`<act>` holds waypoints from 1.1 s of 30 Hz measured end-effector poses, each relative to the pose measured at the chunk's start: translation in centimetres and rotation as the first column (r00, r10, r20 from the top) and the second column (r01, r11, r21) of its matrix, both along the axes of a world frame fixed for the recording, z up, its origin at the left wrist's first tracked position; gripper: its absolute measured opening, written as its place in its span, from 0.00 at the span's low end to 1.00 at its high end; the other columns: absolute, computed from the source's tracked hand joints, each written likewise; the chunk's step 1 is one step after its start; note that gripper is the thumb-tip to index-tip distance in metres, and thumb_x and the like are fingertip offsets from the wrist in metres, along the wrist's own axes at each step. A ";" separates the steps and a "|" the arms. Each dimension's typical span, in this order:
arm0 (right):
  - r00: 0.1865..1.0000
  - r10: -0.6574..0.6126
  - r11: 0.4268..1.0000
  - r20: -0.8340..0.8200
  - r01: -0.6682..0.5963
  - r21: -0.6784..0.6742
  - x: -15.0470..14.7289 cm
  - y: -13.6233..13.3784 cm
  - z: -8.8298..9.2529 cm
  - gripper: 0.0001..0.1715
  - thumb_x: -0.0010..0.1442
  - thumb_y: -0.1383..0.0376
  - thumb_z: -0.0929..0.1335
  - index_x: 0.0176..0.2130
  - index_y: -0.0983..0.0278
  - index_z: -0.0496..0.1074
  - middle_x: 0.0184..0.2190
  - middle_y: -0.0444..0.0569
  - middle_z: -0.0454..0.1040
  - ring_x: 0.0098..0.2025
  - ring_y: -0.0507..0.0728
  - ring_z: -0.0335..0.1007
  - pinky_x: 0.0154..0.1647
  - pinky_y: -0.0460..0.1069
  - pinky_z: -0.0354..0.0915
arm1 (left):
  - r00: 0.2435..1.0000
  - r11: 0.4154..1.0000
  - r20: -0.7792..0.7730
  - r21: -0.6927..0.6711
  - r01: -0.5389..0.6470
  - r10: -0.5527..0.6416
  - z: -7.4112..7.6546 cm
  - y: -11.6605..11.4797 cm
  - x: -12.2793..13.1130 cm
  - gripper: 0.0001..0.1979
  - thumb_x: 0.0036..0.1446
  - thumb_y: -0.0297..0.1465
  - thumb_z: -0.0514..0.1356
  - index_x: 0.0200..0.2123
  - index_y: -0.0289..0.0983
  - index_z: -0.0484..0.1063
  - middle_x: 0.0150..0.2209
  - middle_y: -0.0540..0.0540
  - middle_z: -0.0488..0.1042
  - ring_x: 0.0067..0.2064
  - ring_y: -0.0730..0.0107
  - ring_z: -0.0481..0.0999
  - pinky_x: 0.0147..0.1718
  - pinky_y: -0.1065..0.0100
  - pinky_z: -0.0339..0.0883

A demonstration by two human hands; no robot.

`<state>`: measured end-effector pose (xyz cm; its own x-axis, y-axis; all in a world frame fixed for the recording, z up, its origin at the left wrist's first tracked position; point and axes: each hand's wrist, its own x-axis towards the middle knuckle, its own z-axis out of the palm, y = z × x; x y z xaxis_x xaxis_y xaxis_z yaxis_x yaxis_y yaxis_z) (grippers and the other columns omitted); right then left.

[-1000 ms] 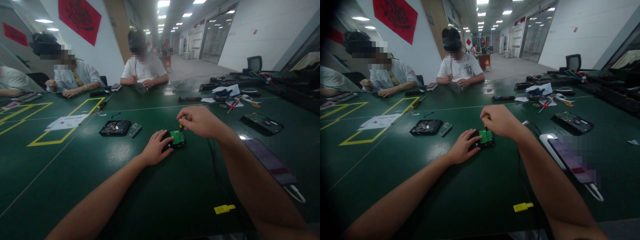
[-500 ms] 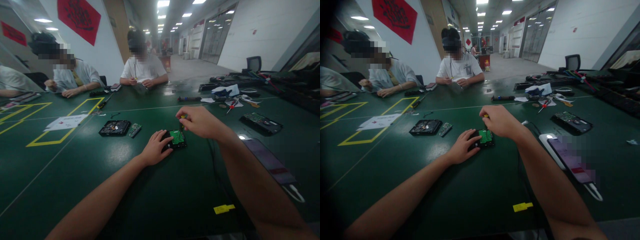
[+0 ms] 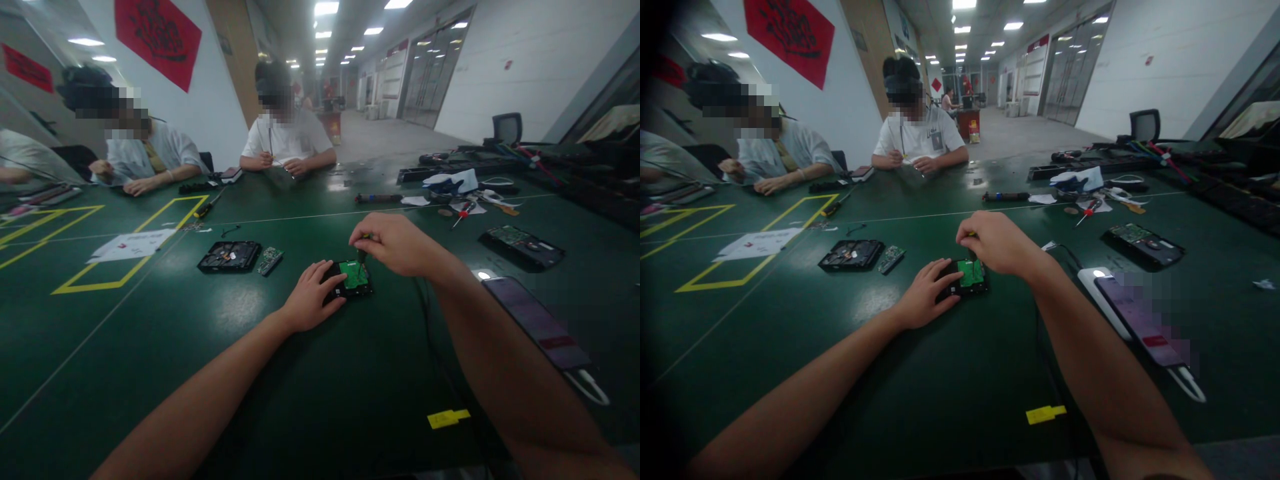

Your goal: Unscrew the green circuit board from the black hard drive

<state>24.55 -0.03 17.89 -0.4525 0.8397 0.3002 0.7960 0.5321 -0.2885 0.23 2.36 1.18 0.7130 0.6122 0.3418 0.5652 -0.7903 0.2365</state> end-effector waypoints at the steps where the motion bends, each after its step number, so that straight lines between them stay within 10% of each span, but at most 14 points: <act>1: 1.000 -0.002 1.000 -0.005 0.002 -0.006 0.1 0.0 0.0 0.13 0.66 0.67 0.67 0.44 0.63 0.82 0.44 0.52 0.82 0.44 0.58 0.76 0.49 0.52 0.64 | 1.000 1.000 -0.001 0.000 0.002 -0.002 0.0 0.0 0.0 0.28 0.68 0.42 0.64 0.68 0.44 0.67 0.74 0.36 0.56 0.74 0.39 0.55 0.71 0.36 0.53; 33: 0.989 -0.088 0.996 0.117 0.089 0.000 -0.4 -0.3 -0.2 0.14 0.70 0.64 0.65 0.47 0.65 0.79 0.46 0.55 0.82 0.48 0.61 0.76 0.50 0.53 0.64 | 1.000 1.000 0.000 -0.016 -0.003 0.003 0.1 -0.1 -0.1 0.28 0.68 0.42 0.64 0.69 0.46 0.66 0.75 0.38 0.55 0.75 0.40 0.55 0.71 0.35 0.53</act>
<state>24.10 -0.30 17.67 -0.4083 0.8794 0.2447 0.8682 0.4569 -0.1935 0.18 2.29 1.25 0.7111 0.6200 0.3315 0.5678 -0.7845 0.2492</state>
